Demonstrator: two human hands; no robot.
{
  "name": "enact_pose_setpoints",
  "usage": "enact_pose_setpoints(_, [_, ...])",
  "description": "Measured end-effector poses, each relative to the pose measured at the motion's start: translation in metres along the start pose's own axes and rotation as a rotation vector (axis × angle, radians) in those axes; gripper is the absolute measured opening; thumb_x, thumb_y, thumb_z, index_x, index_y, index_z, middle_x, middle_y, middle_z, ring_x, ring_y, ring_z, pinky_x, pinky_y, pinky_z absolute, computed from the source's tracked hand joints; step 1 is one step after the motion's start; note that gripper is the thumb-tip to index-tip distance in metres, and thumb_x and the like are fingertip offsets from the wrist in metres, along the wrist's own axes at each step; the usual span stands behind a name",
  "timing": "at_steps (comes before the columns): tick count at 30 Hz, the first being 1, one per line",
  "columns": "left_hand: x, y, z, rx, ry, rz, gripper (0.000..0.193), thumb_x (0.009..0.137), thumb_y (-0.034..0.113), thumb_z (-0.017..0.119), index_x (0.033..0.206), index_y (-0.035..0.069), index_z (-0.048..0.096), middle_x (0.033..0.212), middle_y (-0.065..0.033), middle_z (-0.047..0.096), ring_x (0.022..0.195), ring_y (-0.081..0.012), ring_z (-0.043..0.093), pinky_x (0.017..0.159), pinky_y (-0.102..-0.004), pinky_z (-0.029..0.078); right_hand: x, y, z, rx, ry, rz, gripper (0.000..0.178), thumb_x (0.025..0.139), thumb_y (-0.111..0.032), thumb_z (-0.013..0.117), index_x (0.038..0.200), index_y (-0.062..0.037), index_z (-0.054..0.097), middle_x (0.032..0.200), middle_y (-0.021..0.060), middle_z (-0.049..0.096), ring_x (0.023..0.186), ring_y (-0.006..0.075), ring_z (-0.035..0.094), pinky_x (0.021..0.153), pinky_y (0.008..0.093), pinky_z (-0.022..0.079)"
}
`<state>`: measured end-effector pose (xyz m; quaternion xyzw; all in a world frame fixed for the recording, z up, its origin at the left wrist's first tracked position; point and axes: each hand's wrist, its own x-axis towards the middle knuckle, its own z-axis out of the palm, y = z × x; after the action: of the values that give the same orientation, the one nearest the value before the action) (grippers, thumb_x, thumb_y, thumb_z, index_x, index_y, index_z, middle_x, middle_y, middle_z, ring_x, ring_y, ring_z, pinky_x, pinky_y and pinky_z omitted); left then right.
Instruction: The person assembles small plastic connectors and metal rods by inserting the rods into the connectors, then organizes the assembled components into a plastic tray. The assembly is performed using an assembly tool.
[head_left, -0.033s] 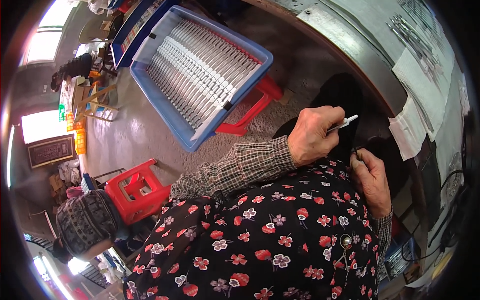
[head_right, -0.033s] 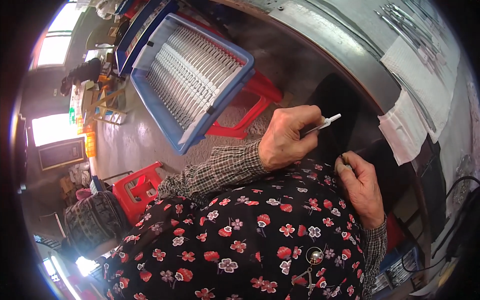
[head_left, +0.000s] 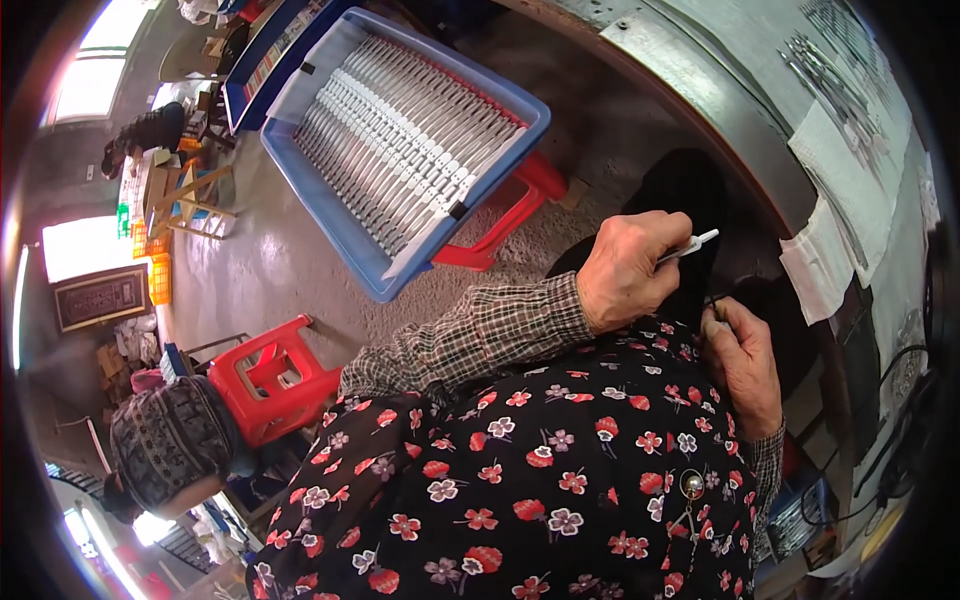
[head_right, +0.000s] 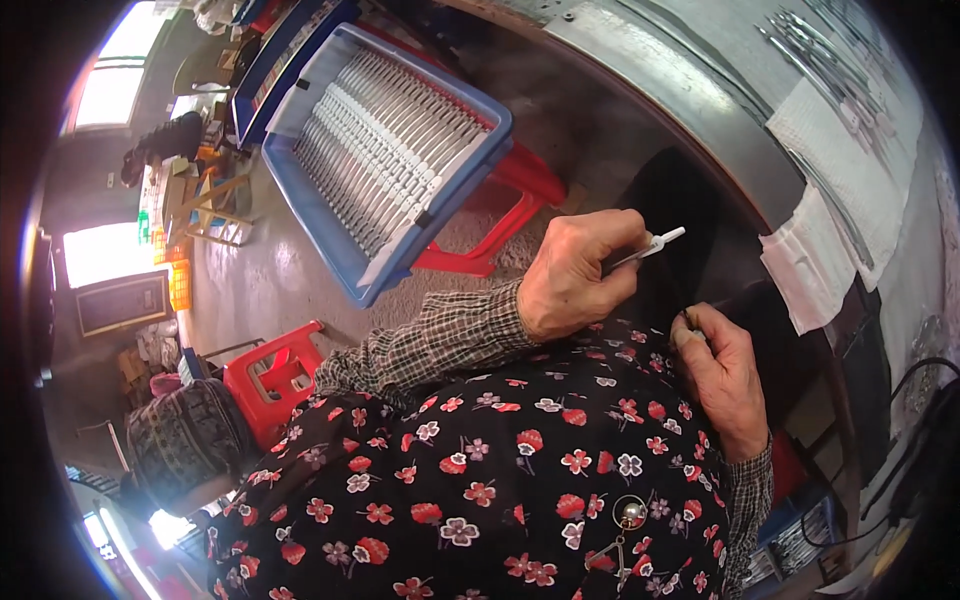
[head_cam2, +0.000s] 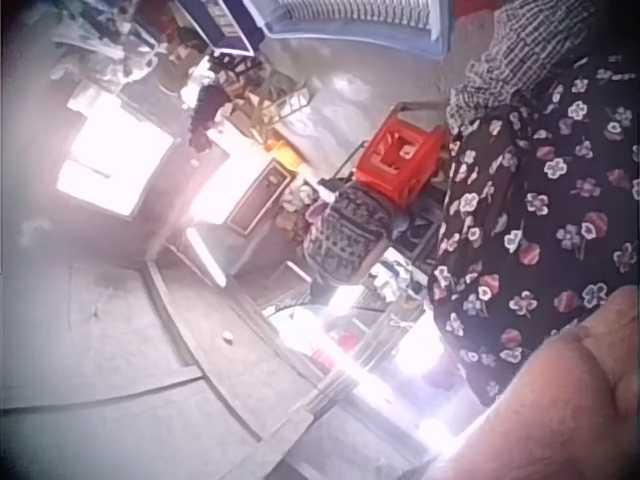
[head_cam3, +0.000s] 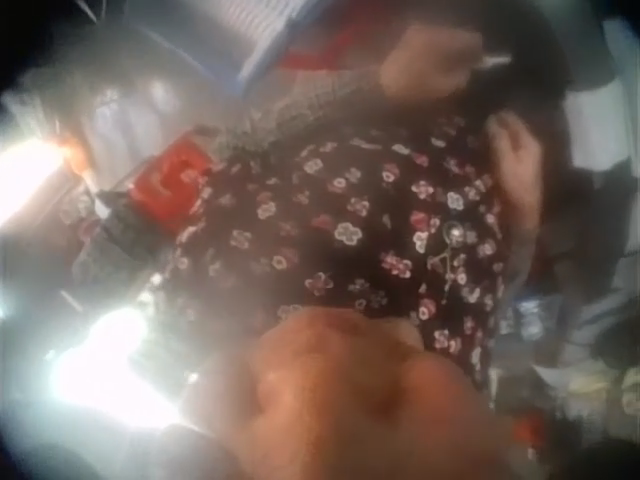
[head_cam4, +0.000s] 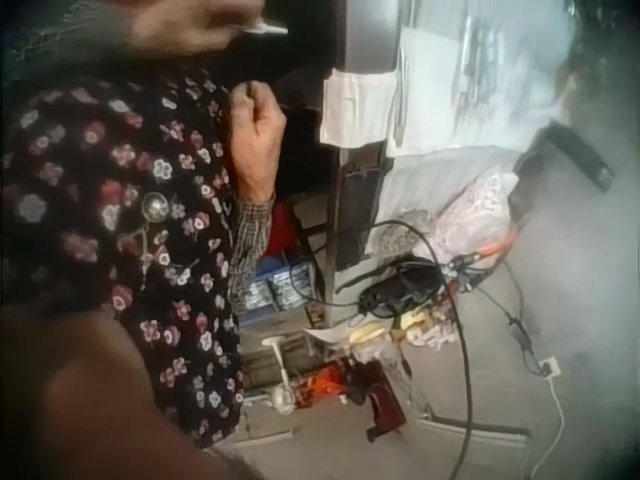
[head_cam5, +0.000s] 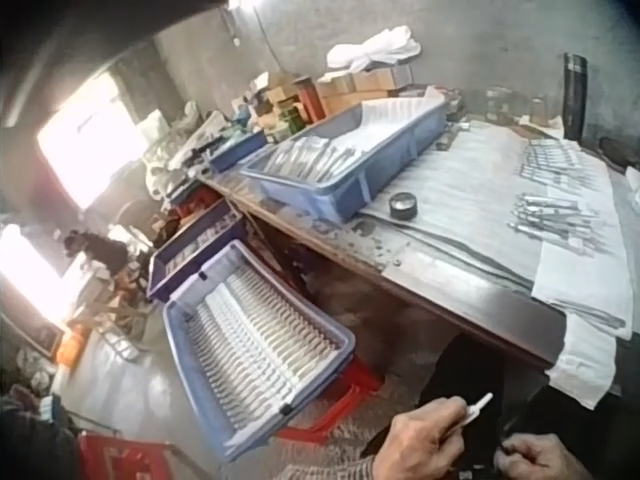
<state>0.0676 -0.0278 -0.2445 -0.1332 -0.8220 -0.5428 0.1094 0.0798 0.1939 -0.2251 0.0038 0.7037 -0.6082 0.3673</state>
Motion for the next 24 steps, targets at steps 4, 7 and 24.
enact_pose_setpoints(4, [0.002, 0.005, -0.012, 0.001, 0.045, 0.045, 0.015, 0.073, -0.005, 0.064, 0.087, -0.001, 0.059, 0.071, -0.0161, 0.057, 0.064, -0.0304, 0.060, 0.056, -0.0364, 0.045, -0.004, -0.013, 0.007, -0.082, 0.017, -0.060, 0.012, 0.097, -0.012, 0.056, 0.092, -0.0015, 0.058, 0.073, -0.0056, 0.049, 0.063, 0.0019, 0.041, 0.055, 0.0199, 0.032])
enact_pose_setpoints(7, [0.000, 0.007, -0.035, 0.020, 0.023, 0.041, 0.015, 0.076, -0.004, 0.069, 0.090, -0.001, 0.064, 0.074, -0.0134, 0.060, 0.065, -0.0265, 0.062, 0.058, -0.0342, 0.048, -0.005, -0.016, 0.014, -0.116, 0.056, -0.089, 0.010, 0.096, -0.011, 0.057, 0.095, -0.0009, 0.058, 0.076, -0.0045, 0.050, 0.064, 0.0023, 0.042, 0.055, 0.0197, 0.033])
enact_pose_setpoints(24, [-0.066, -0.086, -0.220, 0.231, 0.403, -0.489, 0.019, 0.081, 0.015, 0.079, 0.089, 0.000, 0.071, 0.069, -0.0005, 0.066, 0.064, -0.0049, 0.059, 0.061, -0.0216, 0.049, 0.009, -0.003, 0.020, -0.125, 0.109, -0.001, 0.007, 0.096, -0.009, 0.057, 0.100, -0.0035, 0.058, 0.069, -0.0076, 0.047, 0.054, -0.0010, 0.038, 0.047, 0.0166, 0.030])
